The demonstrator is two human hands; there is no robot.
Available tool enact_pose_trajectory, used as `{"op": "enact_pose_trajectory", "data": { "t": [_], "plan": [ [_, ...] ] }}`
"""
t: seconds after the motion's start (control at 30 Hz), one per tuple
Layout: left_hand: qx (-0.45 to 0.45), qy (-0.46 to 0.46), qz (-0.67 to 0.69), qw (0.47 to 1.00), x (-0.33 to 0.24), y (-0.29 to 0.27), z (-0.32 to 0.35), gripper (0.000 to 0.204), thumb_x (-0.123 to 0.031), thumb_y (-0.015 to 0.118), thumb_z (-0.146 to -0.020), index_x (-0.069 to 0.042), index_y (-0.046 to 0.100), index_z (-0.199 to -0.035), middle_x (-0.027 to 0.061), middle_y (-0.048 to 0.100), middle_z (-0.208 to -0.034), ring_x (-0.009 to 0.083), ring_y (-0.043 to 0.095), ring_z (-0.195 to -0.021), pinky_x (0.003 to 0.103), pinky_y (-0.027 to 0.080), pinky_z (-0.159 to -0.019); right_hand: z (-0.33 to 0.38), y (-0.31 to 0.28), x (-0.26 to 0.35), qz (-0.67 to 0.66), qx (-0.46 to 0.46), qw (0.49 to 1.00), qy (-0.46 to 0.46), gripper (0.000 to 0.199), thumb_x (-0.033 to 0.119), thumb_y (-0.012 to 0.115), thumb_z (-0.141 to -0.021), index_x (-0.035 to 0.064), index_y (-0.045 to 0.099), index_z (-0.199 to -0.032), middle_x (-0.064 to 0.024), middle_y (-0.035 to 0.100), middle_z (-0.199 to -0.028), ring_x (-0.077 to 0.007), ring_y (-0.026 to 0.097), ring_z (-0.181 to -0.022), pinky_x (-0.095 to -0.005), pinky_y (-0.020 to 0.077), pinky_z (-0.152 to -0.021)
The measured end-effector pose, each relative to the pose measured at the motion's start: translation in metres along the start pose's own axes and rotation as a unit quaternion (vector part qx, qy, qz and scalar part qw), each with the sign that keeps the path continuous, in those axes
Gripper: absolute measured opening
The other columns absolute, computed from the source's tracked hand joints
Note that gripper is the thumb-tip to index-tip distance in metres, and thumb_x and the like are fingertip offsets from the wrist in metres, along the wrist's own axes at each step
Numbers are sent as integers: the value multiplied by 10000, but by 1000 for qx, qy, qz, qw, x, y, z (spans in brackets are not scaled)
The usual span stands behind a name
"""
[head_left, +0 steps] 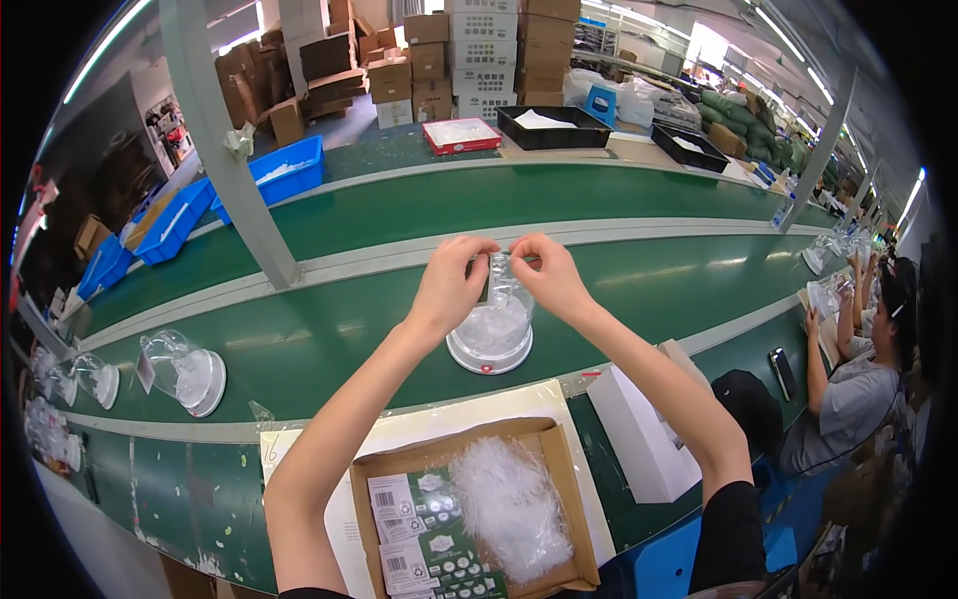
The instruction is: Separating LED PCBs from a panel and placing them into transparent dome-shaped housings on an assembly line.
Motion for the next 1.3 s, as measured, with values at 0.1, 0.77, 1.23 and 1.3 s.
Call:
{"op": "enact_pose_trajectory", "data": {
  "t": [0.1,0.77,1.23,1.3],
  "plan": [
    [6,-88,83,993,-2,1,3,164,-103,597,-909,-6,671,-1019,102,671,-972,193,627,-809,328,506,-719,0,2,2,3,12,1000,11,127,100,645,-789,-11,622,-846,-118,647,-976,-227,629,-881,-320,515,-785],
    [86,-43,-10,995,-12,-13,1,170,-66,661,-771,-14,617,-927,150,625,-959,354,611,-873,385,497,-772,-2,15,25,37,48,998,18,148,121,655,-753,-24,628,-755,-128,649,-989,-229,622,-845,-324,502,-761],
    [66,62,-68,994,-6,-29,9,166,-57,670,-749,-36,601,-899,128,613,-889,345,619,-818,413,512,-714,-10,26,34,83,149,984,51,156,144,607,-779,-9,628,-771,-147,633,-980,-247,601,-897,-354,481,-818],
    [58,72,-57,994,-6,-30,8,164,-55,667,-749,-36,599,-896,128,609,-882,343,619,-816,412,511,-713,-11,26,29,54,138,988,45,162,143,599,-785,-14,637,-800,-141,635,-961,-238,602,-878,-347,483,-805]
  ]
}}
Point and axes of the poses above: each hand's wrist, its own z-axis away from the middle knuckle, its own y-axis out of the palm, x = y × z, the point moved 1 cm from there along -z, towards the middle knuckle
